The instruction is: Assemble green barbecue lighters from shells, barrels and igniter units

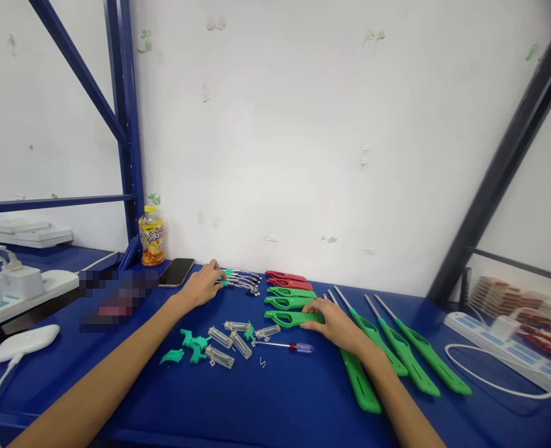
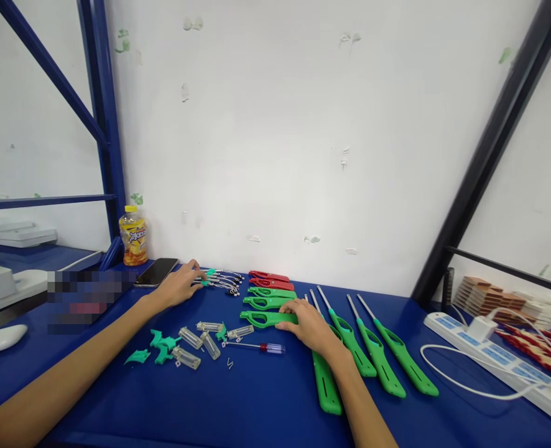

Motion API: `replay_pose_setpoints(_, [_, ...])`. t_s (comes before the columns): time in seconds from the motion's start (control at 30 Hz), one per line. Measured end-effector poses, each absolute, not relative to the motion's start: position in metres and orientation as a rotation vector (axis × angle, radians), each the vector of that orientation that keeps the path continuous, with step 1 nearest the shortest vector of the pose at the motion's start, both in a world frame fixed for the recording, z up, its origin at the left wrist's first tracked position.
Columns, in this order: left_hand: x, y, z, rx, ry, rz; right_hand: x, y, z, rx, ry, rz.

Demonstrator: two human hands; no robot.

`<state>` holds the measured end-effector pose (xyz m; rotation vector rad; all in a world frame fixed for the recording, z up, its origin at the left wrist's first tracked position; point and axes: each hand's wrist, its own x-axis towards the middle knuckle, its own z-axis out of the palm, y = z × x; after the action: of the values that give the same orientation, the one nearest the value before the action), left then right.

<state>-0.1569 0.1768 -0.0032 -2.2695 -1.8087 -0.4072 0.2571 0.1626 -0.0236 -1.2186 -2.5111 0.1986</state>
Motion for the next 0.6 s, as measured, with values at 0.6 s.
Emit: replay_pose_setpoints(0.6, [-0.1556,0.1799,-0.0082,-2.444,-1.770,-0.416,0.2575,0.1611,-0.0231,-1.205,-2.502,0.242])
